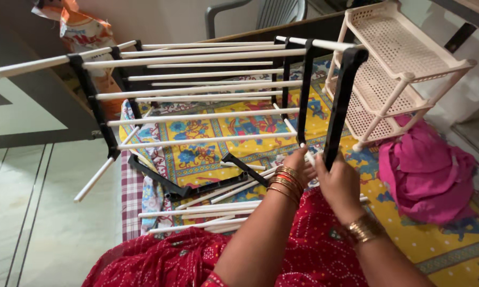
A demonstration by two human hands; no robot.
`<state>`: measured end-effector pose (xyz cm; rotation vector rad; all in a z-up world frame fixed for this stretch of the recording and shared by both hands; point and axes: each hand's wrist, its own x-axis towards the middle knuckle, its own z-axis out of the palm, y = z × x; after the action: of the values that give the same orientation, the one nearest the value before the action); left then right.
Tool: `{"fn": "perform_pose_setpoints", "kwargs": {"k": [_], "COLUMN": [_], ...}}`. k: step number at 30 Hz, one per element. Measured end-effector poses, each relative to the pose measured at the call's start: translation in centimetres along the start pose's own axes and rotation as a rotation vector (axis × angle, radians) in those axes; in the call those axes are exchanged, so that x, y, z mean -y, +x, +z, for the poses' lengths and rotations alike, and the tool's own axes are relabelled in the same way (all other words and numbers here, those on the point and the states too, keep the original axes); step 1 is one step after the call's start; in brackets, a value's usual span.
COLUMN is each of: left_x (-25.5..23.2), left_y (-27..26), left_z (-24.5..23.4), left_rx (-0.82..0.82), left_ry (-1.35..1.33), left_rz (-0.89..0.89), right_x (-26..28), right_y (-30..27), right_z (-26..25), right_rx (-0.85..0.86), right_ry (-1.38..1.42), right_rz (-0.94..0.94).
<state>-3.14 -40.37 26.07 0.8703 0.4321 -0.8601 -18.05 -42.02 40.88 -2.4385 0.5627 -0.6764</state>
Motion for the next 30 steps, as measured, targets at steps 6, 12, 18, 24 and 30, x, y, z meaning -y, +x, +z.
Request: {"fn": "perform_pose_setpoints", "kwargs": {"k": [6, 12, 18, 24, 30], "left_x": [2.5, 2.1, 1.2, -1.1, -5.4], "left_y": [10.5, 13.6, 13.3, 13.7, 12.5], "left_z": [1.2, 0.3, 1.4, 3.8, 6.9], "left_rx": [0.301, 0.099, -0.082, -0.063, 0.131], "left_ry": [-0.085, 0.064, 0.579, 0.399, 0.222], "left_rz": [-0.110, -0.067, 0.131, 0.082, 0.082], "right_x": [2.1, 1.2, 0.1, 0.5, 4.0], "right_y": [1.2, 0.1, 0.0, 0.8, 5.5], "right_z": [-1.4, -0.3, 0.3, 0.2, -3.7], "right_rx": [0.068, 0.099, 0.011, -0.008, 0.059], "right_ry": [0.152, 0.300, 0.213, 0.192, 0.351], "right_rz": [0.038, 0.077, 0.043, 0.075, 0.084]}}
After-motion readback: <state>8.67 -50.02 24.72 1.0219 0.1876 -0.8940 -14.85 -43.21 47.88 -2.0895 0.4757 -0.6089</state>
